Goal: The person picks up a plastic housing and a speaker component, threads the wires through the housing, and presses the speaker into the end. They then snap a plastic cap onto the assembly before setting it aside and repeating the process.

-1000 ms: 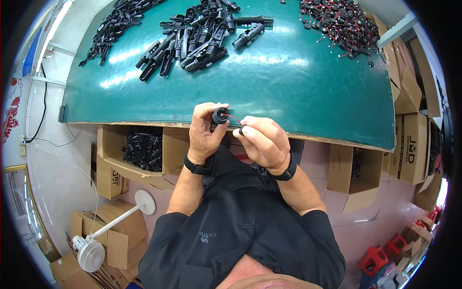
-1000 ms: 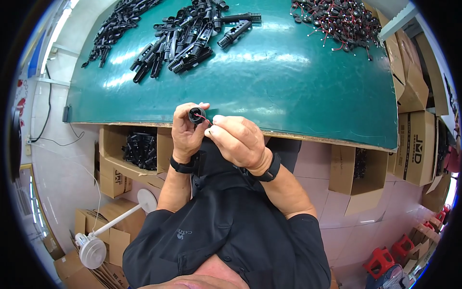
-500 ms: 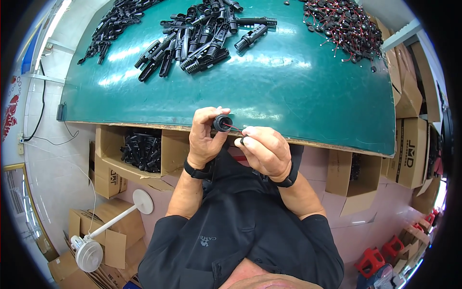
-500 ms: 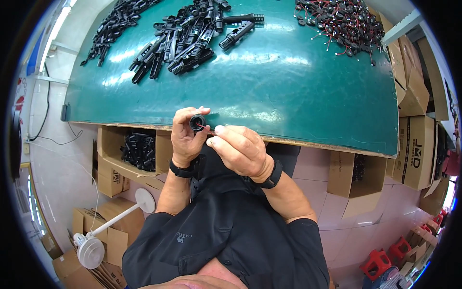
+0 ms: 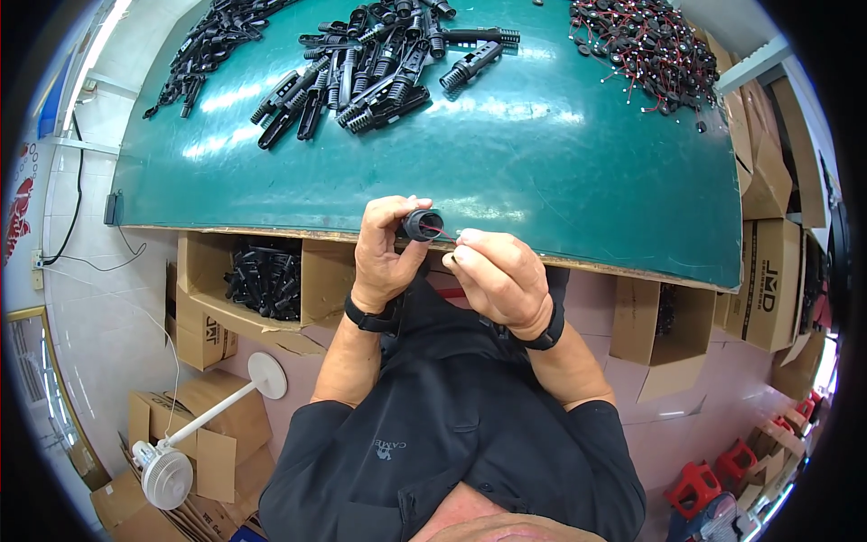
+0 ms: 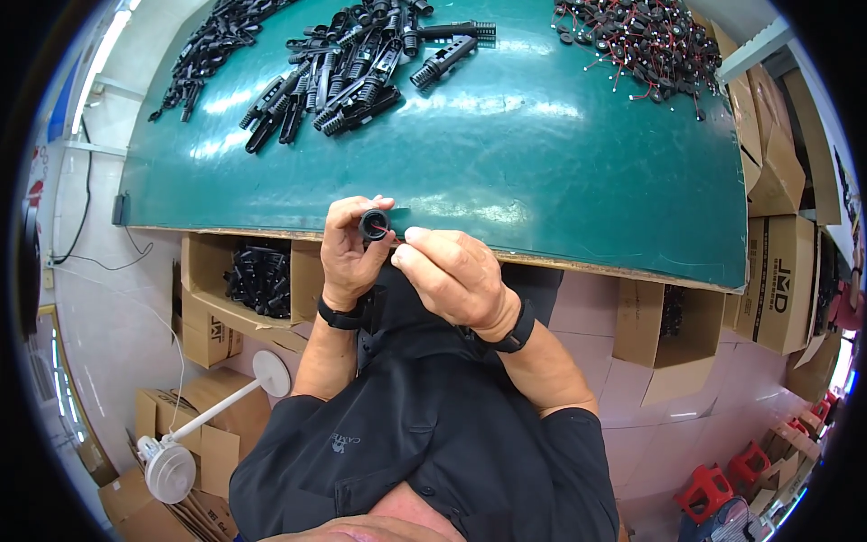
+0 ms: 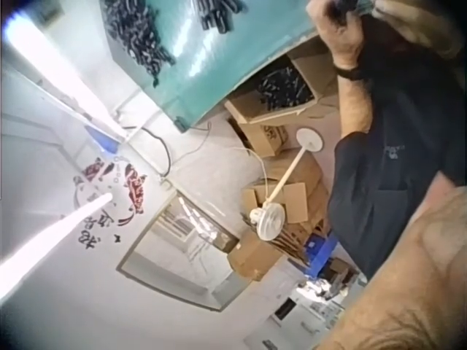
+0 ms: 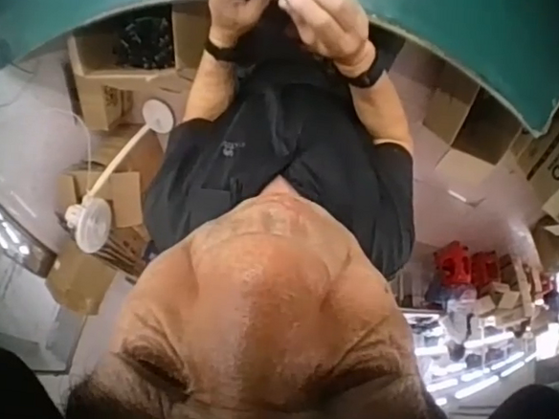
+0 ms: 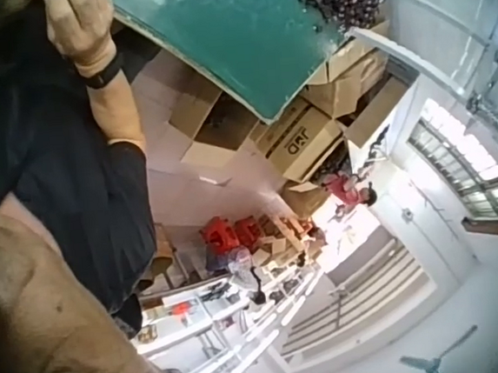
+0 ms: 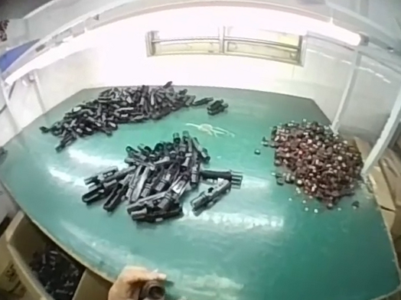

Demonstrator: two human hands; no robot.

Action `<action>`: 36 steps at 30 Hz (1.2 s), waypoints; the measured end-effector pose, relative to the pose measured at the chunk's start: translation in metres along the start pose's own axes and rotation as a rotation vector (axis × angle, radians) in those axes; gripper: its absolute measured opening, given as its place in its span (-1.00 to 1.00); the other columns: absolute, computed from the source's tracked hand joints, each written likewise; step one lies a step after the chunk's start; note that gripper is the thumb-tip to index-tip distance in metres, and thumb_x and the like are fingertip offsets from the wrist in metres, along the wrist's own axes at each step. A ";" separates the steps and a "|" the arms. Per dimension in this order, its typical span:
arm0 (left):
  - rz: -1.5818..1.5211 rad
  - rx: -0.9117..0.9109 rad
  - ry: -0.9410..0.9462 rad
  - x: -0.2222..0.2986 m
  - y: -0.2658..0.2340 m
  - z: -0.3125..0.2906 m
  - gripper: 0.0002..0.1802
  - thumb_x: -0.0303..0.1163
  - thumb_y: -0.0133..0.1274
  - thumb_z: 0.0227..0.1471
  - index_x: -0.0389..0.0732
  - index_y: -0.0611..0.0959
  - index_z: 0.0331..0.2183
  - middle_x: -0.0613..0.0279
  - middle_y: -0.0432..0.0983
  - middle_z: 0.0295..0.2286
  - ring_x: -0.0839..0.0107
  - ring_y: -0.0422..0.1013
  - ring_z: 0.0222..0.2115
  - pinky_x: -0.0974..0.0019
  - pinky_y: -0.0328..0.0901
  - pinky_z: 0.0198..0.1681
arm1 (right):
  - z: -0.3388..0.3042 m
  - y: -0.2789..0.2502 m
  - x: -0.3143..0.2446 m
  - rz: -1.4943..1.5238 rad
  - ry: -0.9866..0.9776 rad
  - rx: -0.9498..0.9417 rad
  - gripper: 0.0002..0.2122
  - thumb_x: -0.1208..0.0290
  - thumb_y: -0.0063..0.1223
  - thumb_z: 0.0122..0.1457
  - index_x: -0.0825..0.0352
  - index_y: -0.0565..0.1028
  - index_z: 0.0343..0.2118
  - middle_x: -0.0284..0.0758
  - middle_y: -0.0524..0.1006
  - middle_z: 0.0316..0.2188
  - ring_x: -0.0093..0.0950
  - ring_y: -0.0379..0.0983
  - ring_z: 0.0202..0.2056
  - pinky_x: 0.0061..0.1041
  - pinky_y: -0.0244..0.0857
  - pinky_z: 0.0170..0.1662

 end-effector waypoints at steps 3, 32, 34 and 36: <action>0.068 0.012 -0.017 0.001 -0.002 0.000 -0.43 -0.75 0.29 -0.02 -0.27 0.53 0.05 0.04 0.47 -0.04 0.19 0.54 -0.02 0.16 0.42 0.16 | 0.006 -0.004 0.002 -0.005 0.034 -0.003 -0.63 0.63 0.47 0.04 0.37 0.58 -0.08 -0.19 0.62 -0.15 -0.28 0.65 -0.23 -0.40 0.61 -0.21; 0.424 -0.210 -0.002 0.037 -0.010 0.013 -0.40 -0.70 0.36 -0.11 -0.21 0.70 0.04 0.08 0.59 -0.13 0.10 0.54 -0.13 0.18 0.48 -0.09 | -0.032 0.008 0.081 0.473 0.908 -0.231 -0.78 0.58 0.42 0.20 0.38 0.64 -0.12 -0.45 0.60 -0.28 -0.69 0.55 -0.26 -0.68 0.48 -0.20; 0.423 -0.224 -0.008 0.037 -0.010 0.013 -0.40 -0.69 0.36 -0.11 -0.20 0.70 0.04 0.08 0.59 -0.13 0.10 0.54 -0.13 0.18 0.48 -0.09 | -0.036 0.011 0.083 0.536 0.938 -0.233 -0.79 0.59 0.42 0.19 0.38 0.64 -0.13 -0.44 0.59 -0.27 -0.68 0.55 -0.24 -0.67 0.49 -0.19; 0.428 -0.246 -0.017 0.035 -0.011 0.013 -0.40 -0.68 0.37 -0.10 -0.20 0.70 0.04 0.07 0.59 -0.12 0.10 0.54 -0.13 0.18 0.48 -0.08 | -0.036 0.011 0.084 0.533 0.925 -0.230 -0.79 0.59 0.42 0.19 0.38 0.64 -0.13 -0.45 0.58 -0.27 -0.68 0.54 -0.25 -0.67 0.50 -0.19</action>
Point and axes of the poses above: each hand's wrist, its own z-axis towards the middle knuckle, its own y-axis out of the palm, x = y × z, the point moved 8 cm from there along z, towards the middle knuckle
